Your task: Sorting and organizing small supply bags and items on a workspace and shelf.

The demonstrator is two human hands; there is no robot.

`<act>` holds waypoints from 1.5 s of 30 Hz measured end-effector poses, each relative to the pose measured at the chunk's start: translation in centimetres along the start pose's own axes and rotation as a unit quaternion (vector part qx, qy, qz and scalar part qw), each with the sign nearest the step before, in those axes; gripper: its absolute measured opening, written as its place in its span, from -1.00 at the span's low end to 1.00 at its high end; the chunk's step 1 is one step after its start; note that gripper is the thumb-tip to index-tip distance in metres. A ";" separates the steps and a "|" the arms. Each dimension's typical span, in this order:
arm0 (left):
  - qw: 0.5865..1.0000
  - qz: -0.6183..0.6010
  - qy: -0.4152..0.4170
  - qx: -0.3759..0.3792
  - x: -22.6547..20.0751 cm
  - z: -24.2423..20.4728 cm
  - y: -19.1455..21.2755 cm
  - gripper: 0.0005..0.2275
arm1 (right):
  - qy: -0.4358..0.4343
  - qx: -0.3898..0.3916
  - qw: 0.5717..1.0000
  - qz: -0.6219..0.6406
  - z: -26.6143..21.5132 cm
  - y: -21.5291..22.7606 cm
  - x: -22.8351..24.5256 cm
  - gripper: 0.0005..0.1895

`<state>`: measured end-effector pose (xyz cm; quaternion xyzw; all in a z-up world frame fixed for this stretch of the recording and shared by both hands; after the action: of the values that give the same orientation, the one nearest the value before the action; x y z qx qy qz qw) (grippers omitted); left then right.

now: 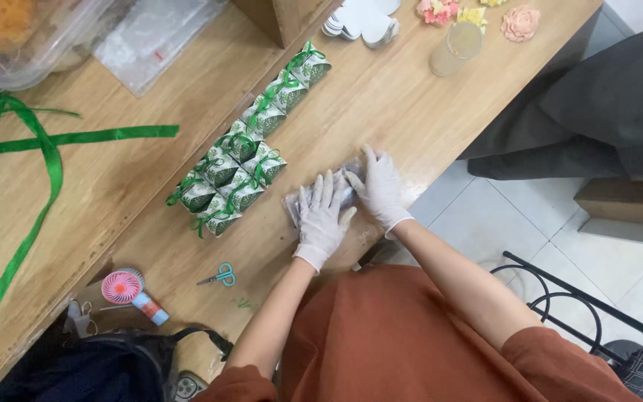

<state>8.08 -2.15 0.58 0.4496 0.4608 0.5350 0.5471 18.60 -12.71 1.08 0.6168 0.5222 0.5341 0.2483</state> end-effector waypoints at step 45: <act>0.391 -0.754 0.512 -0.132 1.5 -17.9 -0.4 -0.59 | -0.230 0.395 0.735 0.501 -16.0 -8.9 4.1 -0.49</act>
<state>-9.48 -0.72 -2.95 -0.5171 0.7285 0.0878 0.4406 0.03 -10.02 -0.08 0.9357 0.2283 0.1694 -0.2088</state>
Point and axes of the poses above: each hand's wrist, its own z-axis towards the middle knuckle, its own y-axis out of the back of the hand, x = y × z, the point moved 8 cm from there along z, towards the middle knuckle, and after that the axes turned 7 degrees about -x, right-handed, at the moved point
